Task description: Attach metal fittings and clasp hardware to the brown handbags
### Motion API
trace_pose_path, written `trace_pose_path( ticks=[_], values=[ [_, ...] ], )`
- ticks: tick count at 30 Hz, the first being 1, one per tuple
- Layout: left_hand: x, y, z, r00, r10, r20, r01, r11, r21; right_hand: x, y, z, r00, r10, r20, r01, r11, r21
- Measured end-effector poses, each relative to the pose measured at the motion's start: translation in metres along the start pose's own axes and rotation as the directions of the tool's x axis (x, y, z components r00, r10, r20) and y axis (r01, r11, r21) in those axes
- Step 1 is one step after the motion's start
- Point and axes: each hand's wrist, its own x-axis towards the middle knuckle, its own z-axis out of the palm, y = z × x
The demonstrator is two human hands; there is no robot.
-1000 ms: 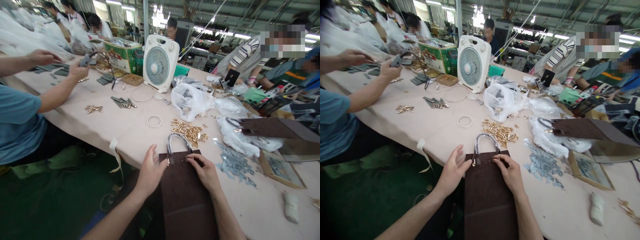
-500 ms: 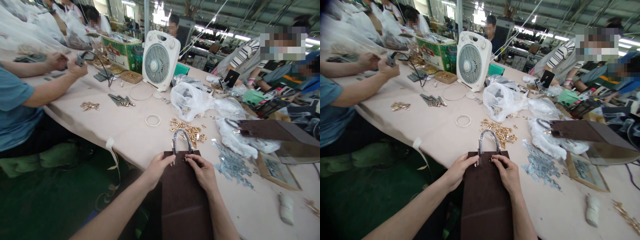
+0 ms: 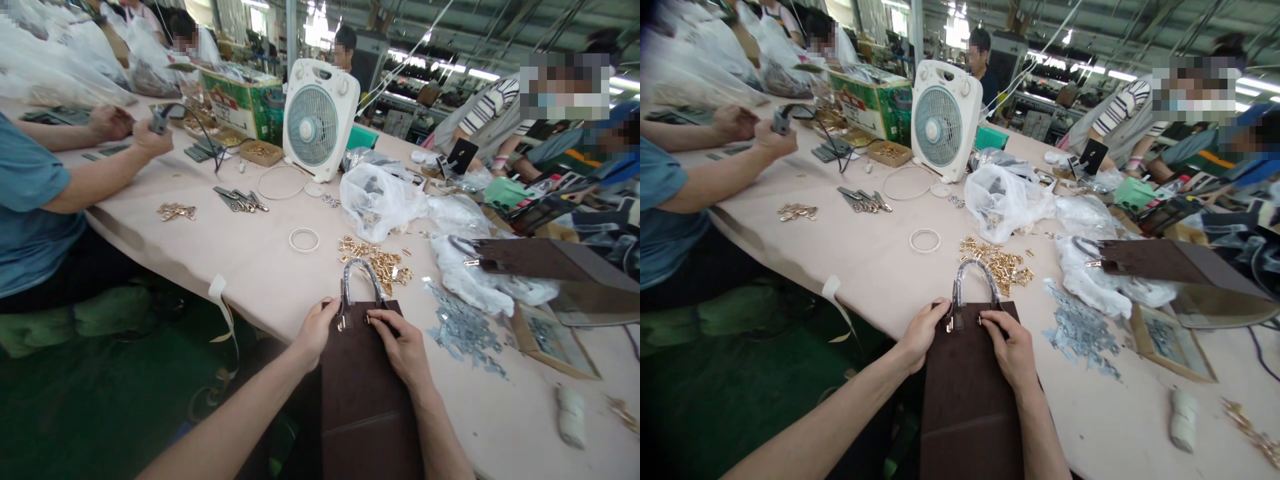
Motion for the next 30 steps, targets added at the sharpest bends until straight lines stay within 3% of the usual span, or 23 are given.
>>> trace_pose_path(
  ticks=[10,20,30],
  values=[
    [-0.002,0.0,-0.001,0.998,0.057,0.002,-0.057,0.998,0.023,0.0,-0.001,-0.006,0.986,-0.143,0.09,0.149,0.987,-0.062],
    [-0.002,0.004,-0.001,0.992,0.126,0.024,-0.128,0.988,0.088,-0.003,0.001,0.006,0.962,-0.273,-0.017,0.269,0.955,-0.129],
    [-0.001,0.003,0.0,0.999,0.053,-0.007,-0.052,0.998,0.032,-0.012,-0.005,0.016,0.942,-0.321,-0.094,0.284,0.915,-0.286]
  ],
)
